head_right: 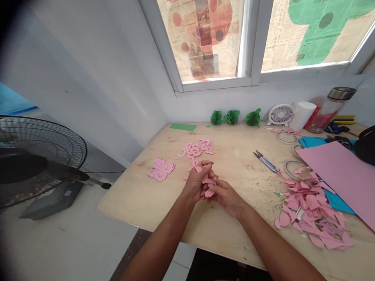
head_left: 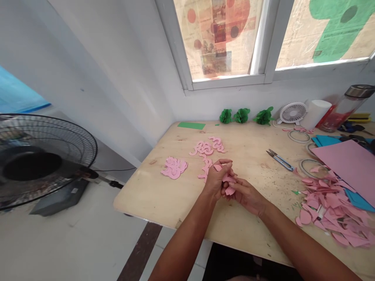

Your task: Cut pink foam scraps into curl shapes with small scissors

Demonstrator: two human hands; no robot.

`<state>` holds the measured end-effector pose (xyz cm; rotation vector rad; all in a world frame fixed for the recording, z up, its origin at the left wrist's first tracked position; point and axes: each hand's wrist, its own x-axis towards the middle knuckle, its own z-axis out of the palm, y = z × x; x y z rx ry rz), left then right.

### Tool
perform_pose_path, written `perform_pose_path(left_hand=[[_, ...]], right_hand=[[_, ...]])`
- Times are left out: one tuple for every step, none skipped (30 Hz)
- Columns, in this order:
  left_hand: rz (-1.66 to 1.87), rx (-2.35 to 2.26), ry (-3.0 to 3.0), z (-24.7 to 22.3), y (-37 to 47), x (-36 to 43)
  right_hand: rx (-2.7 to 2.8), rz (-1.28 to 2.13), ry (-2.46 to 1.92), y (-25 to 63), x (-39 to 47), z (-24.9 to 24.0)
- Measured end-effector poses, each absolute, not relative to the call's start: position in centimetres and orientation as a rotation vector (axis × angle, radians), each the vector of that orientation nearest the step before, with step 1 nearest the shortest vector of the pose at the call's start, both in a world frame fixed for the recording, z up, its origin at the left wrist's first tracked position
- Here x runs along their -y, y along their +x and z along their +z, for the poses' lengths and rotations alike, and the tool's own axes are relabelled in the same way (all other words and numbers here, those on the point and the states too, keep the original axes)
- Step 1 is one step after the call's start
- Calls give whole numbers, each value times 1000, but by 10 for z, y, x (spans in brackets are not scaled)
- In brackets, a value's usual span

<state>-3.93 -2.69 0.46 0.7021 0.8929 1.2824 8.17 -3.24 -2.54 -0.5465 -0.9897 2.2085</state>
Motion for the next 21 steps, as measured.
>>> perform_pose_path(left_hand=[[1276,-905,696,5,-39,27],[1274,-910,686,6,-38,27],[1277,-902,675,7,-39,27],[1282,-880,665,8,-39,27],[1287,-841,656,9,-40,27],[1287,-790,650,10,-42,27],[1277,-732,650,10,-43,27],[1254,-670,655,10,-45,27],[1226,-611,664,9,-46,27],[1200,-556,675,8,-48,27],[1178,-507,687,6,-49,27],[1163,-463,701,5,-49,27],[1155,-425,713,4,-50,27],[1153,-393,723,3,-50,28],[1153,-371,728,2,-50,28],[1158,-362,726,1,-50,29],[1171,-365,717,0,-50,30],[1186,-377,705,0,-50,31],[1202,-398,693,-1,-50,32],[1214,-423,683,-1,-50,33],[1222,-449,674,-1,-50,33]], right_hand=[[992,2204,-557,82,32,-26],[995,2199,-567,82,32,-26],[997,2195,-573,82,32,-26],[998,2196,-574,83,32,-25],[999,2204,-568,83,32,-25],[998,2218,-556,83,32,-24],[994,2237,-540,83,33,-23],[985,2259,-520,83,33,-22],[972,2282,-500,83,34,-22],[956,2303,-476,83,34,-21],[936,2320,-451,84,34,-21],[915,2334,-425,84,34,-21],[892,2344,-398,84,34,-21],[870,2348,-372,85,34,-22],[849,2349,-350,85,34,-22],[830,2347,-332,86,34,-22],[815,2344,-316,86,34,-22],[804,2340,-300,87,34,-22],[798,2335,-289,87,34,-22],[796,2332,-280,87,34,-21],[798,2330,-272,87,34,-21]])
